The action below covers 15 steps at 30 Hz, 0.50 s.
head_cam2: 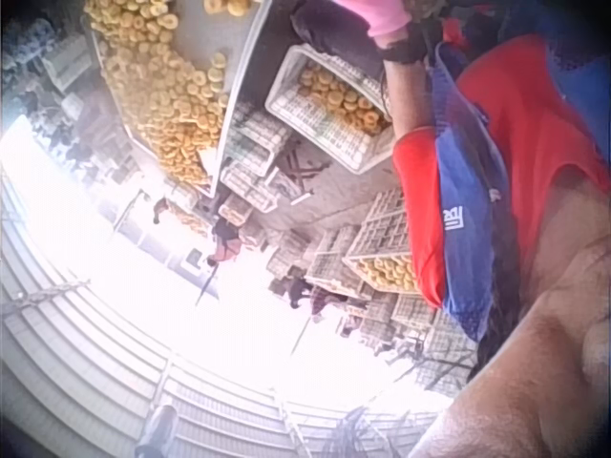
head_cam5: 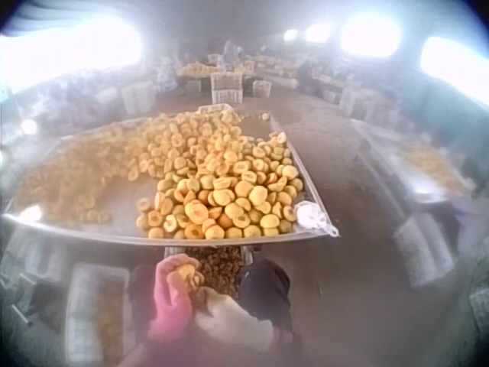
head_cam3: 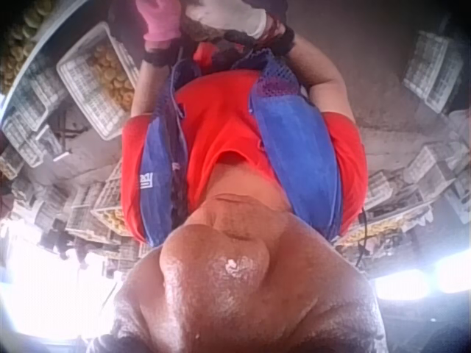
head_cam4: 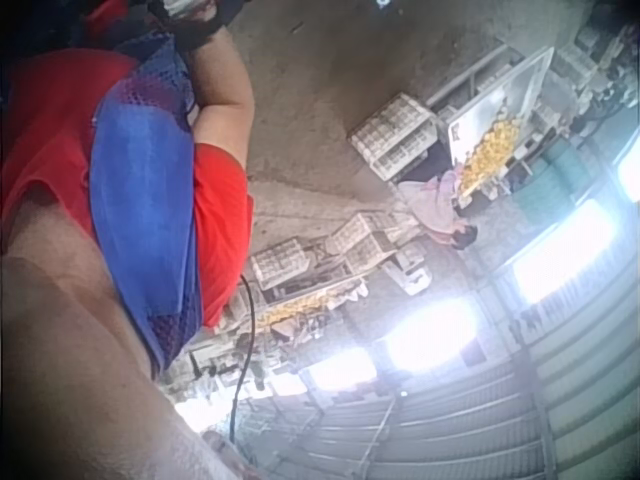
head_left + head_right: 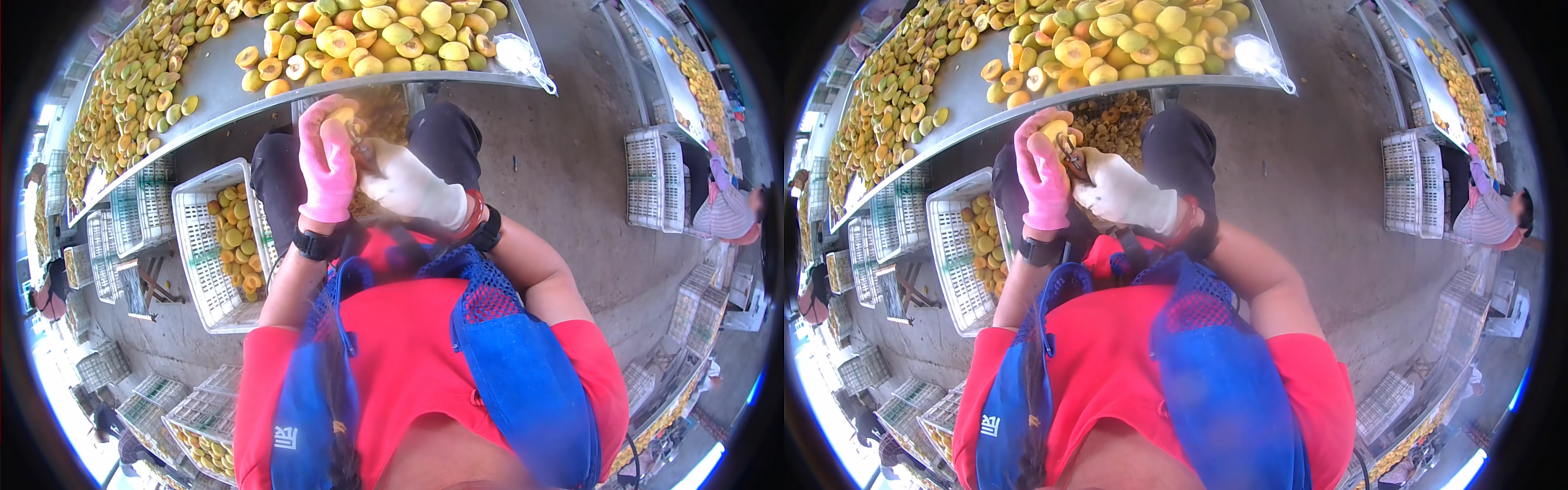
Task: Pitting peaches using a small knife at a processing table.
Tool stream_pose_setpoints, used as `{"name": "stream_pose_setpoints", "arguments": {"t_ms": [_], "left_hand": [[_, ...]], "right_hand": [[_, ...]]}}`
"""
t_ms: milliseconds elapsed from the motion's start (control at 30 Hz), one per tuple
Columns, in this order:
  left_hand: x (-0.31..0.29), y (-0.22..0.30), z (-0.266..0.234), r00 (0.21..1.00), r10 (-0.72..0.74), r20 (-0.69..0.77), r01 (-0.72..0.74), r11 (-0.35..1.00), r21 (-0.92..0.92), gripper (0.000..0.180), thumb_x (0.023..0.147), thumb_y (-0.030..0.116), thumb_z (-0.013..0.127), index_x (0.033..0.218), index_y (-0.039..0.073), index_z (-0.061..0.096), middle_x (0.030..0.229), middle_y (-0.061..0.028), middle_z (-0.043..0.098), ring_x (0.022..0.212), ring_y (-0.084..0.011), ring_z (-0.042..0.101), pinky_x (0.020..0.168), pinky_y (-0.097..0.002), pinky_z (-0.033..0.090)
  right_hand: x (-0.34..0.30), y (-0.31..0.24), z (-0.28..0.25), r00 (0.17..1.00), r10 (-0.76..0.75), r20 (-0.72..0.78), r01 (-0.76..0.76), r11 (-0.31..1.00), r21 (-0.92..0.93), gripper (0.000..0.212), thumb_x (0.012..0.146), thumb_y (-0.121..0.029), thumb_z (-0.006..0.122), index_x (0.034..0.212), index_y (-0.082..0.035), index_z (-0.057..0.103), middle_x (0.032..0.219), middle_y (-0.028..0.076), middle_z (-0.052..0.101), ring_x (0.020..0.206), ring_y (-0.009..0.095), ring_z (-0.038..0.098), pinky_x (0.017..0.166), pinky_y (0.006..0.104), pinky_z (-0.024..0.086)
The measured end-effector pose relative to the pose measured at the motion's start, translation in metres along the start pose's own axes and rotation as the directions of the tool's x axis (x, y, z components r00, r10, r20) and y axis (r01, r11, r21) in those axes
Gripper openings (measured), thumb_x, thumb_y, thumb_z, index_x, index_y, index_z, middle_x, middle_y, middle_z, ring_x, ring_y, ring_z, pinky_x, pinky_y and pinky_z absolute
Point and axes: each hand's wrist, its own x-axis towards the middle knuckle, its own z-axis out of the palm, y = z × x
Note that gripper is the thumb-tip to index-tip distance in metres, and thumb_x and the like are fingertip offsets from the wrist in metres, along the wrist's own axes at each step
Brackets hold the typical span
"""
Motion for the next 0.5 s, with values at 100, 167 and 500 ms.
{"name": "stream_pose_setpoints", "arguments": {"t_ms": [100,167,500], "left_hand": [[-0.001,0.0,0.0,1.0,0.0,-0.031,-0.001,1.0,-0.028,0.054,0.099,0.052,0.048,0.121,0.002,0.049,0.11,-0.0153,0.062,0.087,-0.0202,0.064,0.079,-0.0321,0.052],[0.0,0.008,-0.001,0.994,-0.113,-0.013,0.112,0.992,-0.056,0.056,0.098,0.053,0.048,0.121,0.002,0.049,0.11,-0.0156,0.062,0.087,-0.0206,0.064,0.079,-0.0329,0.052],[0.004,0.018,0.004,0.995,-0.018,-0.097,0.008,0.994,-0.105,0.069,0.095,0.064,0.042,0.126,0.003,0.047,0.113,-0.0175,0.062,0.091,-0.0241,0.064,0.082,-0.0364,0.053]], "right_hand": [[0.0,-0.004,0.003,0.998,-0.054,-0.045,0.046,0.987,-0.157,0.023,0.088,-0.012,0.06,0.103,0.004,0.055,0.082,0.025,0.064,0.077,0.04,0.065,0.067,0.0412,0.051],[0.001,-0.006,0.004,0.996,-0.055,-0.068,0.043,0.985,-0.164,0.021,0.089,-0.012,0.059,0.103,0.004,0.055,0.082,0.023,0.064,0.075,0.038,0.065,0.067,0.0402,0.05],[0.001,-0.022,0.017,0.98,-0.1,-0.173,0.098,0.995,-0.02,0.019,0.09,-0.011,0.063,0.1,0.002,0.052,0.08,0.022,0.063,0.075,0.037,0.067,0.065,0.0403,0.05]]}}
